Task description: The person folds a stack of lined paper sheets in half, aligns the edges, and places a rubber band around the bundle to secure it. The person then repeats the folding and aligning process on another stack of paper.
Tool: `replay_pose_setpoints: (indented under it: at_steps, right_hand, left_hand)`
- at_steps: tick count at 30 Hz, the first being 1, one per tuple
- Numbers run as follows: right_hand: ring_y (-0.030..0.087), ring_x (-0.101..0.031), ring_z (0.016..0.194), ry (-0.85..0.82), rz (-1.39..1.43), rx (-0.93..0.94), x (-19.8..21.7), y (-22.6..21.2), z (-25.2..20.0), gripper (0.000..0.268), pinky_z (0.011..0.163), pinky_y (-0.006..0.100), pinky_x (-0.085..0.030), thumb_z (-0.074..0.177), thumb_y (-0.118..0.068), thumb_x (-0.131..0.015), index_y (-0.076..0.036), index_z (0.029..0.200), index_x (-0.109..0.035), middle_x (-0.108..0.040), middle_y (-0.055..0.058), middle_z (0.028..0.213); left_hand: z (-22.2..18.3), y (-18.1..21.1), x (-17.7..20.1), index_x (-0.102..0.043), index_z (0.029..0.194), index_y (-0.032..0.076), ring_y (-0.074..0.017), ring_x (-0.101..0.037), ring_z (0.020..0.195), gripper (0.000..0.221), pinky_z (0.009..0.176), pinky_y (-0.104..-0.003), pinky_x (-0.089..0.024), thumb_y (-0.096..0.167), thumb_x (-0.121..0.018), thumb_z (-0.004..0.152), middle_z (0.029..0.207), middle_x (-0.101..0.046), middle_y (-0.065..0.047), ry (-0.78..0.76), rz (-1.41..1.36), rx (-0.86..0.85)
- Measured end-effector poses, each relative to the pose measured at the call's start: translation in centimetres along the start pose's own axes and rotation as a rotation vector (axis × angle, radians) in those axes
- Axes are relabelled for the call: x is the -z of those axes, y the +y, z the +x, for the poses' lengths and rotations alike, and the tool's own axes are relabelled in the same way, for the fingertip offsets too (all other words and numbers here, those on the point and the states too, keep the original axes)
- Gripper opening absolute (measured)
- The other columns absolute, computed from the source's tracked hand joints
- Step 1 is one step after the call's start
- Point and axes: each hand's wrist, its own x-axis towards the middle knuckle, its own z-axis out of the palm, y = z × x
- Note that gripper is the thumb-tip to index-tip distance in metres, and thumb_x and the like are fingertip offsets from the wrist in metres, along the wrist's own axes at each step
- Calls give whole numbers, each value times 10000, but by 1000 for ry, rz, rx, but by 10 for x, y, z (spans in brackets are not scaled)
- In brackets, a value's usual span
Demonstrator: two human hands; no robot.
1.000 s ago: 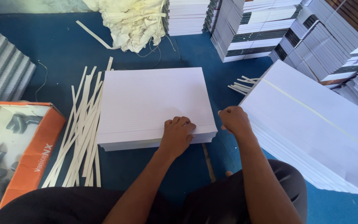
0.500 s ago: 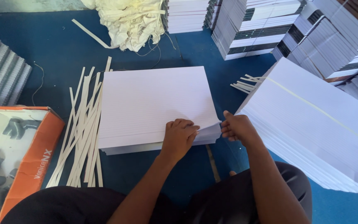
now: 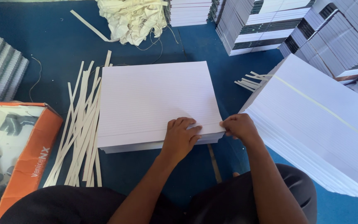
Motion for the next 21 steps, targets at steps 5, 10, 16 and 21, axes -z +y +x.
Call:
replay_pose_setpoints:
  at_steps: [5, 10, 16, 21]
  right_hand:
    - [152, -621, 530, 35, -80, -28, 0, -11, -9, 222, 517, 255, -468, 807, -264, -813, -47, 854, -814, -724, 79, 659]
    - [156, -608, 516, 64, -67, -55, 1, -14, -13, 215, 519, 256, -464, 799, -262, -829, -52, 843, -809, -723, 83, 657]
    - [133, -646, 544, 80, -90, -47, -3, -11, -7, 205, 564, 259, -502, 778, -253, -842, -60, 839, -811, -743, 72, 690]
    - [169, -651, 555, 71, -133, -29, -6, -3, -3, 190, 574, 287, -502, 800, -261, -819, -78, 851, -805, -751, 90, 698]
  left_hand:
    - [0, 1, 2, -779, 1130, 160, -216, -511, 1251, 312, 1109, -438, -312, 317, -738, 863, 1237, -660, -32, -15, 1, 14]
    - [2, 2, 3, -781, 1124, 161, -219, -499, 1256, 319, 1111, -441, -297, 320, -748, 849, 1238, -655, -33, -36, 6, 30]
    - [2, 3, 3, -784, 1108, 165, -213, -501, 1252, 313, 1112, -437, -299, 323, -759, 839, 1229, -654, -27, -32, -14, 47]
    - [1, 3, 3, -784, 1114, 169, -212, -503, 1251, 303, 1114, -434, -305, 306, -763, 844, 1234, -651, -23, -21, -10, 43]
